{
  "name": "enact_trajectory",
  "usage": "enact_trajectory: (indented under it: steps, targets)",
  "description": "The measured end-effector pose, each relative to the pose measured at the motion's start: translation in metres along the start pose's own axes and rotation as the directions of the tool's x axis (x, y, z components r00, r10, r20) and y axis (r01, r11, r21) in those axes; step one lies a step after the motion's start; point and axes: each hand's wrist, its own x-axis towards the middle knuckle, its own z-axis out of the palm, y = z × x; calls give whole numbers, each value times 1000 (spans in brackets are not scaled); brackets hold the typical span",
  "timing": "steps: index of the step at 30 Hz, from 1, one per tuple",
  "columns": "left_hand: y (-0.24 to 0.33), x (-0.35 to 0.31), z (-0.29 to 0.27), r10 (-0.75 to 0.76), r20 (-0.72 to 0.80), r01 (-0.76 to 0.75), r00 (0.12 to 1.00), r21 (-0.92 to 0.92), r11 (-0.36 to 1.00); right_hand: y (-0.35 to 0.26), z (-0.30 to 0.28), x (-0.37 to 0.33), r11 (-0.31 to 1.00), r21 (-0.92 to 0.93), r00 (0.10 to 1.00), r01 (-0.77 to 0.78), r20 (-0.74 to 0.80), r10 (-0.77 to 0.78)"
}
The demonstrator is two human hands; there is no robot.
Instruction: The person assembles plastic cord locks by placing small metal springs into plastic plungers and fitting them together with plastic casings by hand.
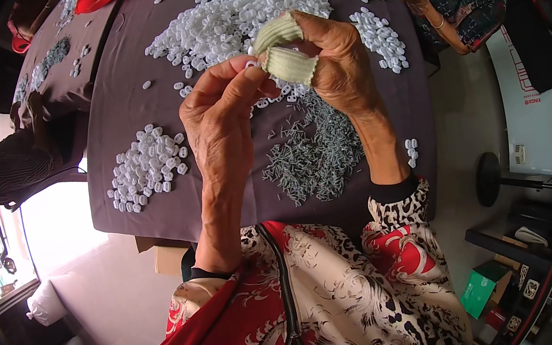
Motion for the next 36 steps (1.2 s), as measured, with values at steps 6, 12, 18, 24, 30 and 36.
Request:
enact_trajectory:
  steps: [6,12,18,24,30,36]
  targets:
    - [-4,1,-2,19,-9,-20,1000,-16,1000,3,4,-1,999,38,999,-12,-33,14]
    - [-5,6,-5,9,15,-8,1000,-48,999,-2,5,4,998,-10,994,-62,-95,61]
    - [-5,8,-10,0,-16,-1,1000,-29,1000,-5,7,3,988,54,983,-147,-100,152]
    - [-10,11,-19,25,-45,-23,999,31,999,-4,11,3,980,95,970,-176,-152,189]
    - [-9,10,-19,43,-52,-38,998,88,995,1,7,4,984,-140,991,-108,-96,95]
    - [-9,10,-21,84,-46,-79,995,114,990,-13,21,6,983,-33,969,-179,-180,170]
